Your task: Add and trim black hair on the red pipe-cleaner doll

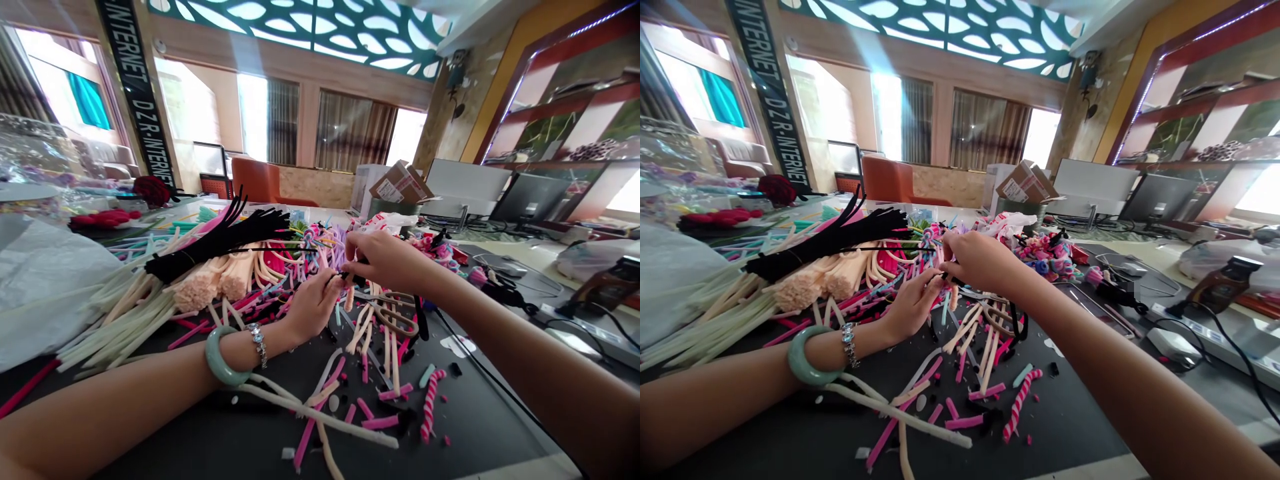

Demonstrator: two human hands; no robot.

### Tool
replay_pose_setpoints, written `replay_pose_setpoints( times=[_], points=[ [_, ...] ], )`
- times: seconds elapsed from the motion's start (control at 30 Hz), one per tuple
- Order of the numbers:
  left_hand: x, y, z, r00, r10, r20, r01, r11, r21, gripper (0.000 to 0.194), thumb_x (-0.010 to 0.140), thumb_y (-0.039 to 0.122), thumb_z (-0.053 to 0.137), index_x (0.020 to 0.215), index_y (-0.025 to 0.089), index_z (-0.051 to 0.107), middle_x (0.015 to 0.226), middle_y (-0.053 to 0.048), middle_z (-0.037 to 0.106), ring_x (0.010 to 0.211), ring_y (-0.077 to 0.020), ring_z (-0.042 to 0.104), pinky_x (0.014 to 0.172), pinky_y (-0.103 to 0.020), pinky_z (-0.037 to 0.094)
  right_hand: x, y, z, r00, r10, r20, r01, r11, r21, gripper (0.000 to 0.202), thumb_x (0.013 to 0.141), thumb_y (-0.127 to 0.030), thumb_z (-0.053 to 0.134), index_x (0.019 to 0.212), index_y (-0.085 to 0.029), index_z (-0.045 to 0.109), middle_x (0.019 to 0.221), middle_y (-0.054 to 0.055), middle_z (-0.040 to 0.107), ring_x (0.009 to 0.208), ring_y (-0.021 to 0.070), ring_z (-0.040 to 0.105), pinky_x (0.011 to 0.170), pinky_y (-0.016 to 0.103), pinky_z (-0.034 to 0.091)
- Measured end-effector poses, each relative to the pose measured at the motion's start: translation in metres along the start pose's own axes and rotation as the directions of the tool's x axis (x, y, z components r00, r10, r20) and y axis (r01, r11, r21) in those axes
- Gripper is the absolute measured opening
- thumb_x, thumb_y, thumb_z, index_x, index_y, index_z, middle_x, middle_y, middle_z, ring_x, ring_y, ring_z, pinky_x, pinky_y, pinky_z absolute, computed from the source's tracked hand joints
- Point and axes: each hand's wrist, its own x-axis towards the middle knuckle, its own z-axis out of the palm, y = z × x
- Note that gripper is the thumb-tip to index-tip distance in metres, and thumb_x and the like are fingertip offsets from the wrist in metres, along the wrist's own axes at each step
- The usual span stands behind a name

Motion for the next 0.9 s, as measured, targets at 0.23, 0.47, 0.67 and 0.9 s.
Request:
replay_pose_setpoints(
  times=[0.23, 0.47, 0.67, 0.9],
  points=[
    [0.0, 0.004, -0.002, 1.0, -0.018, 0.012, 0.018, 1.0, 0.02, 0.032, 0.095, 0.041, 0.033, 0.088, 0.019, 0.056, 0.072, 0.001, 0.054, 0.067, -0.0147, 0.05, 0.066, -0.028, 0.036, 0.002, 0.013, -0.013, 1.0, -0.008, 0.012, 0.007, 0.994, 0.113, 0.023, 0.079, -0.039, 0.06, 0.072, -0.017, 0.056, 0.064, 0.0, 0.057, 0.059, 0.0113, 0.047, 0.057, 0.027, 0.032],
    [-0.001, 0.005, -0.002, 0.999, -0.044, 0.025, 0.044, 0.999, -0.005, 0.032, 0.095, 0.042, 0.034, 0.083, 0.019, 0.053, 0.066, 0.003, 0.049, 0.062, -0.0139, 0.048, 0.062, -0.027, 0.035, -0.001, 0.03, -0.023, 0.995, -0.047, 0.093, 0.022, 0.967, 0.252, 0.033, 0.077, -0.05, 0.062, 0.082, -0.018, 0.059, 0.058, -0.004, 0.05, 0.053, 0.009, 0.043, 0.053, 0.026, 0.032],
    [-0.001, 0.003, -0.001, 1.0, -0.002, 0.013, 0.002, 1.0, -0.007, 0.032, 0.095, 0.042, 0.034, 0.087, 0.019, 0.055, 0.072, 0.002, 0.052, 0.065, -0.0137, 0.047, 0.065, -0.027, 0.035, -0.003, 0.042, -0.025, 0.983, -0.103, 0.154, 0.055, 0.956, 0.289, 0.03, 0.082, -0.046, 0.058, 0.076, -0.017, 0.062, 0.061, -0.002, 0.053, 0.056, 0.0093, 0.046, 0.054, 0.025, 0.035],
    [-0.001, 0.004, -0.001, 0.999, -0.017, 0.027, 0.018, 0.999, -0.037, 0.032, 0.095, 0.042, 0.035, 0.09, 0.018, 0.057, 0.067, 0.003, 0.048, 0.061, -0.0128, 0.043, 0.061, -0.026, 0.033, -0.004, 0.049, -0.023, 0.987, -0.086, 0.139, 0.039, 0.951, 0.307, 0.022, 0.08, -0.038, 0.063, 0.076, -0.016, 0.064, 0.064, -0.001, 0.056, 0.058, 0.0092, 0.047, 0.055, 0.025, 0.037]
  ],
)
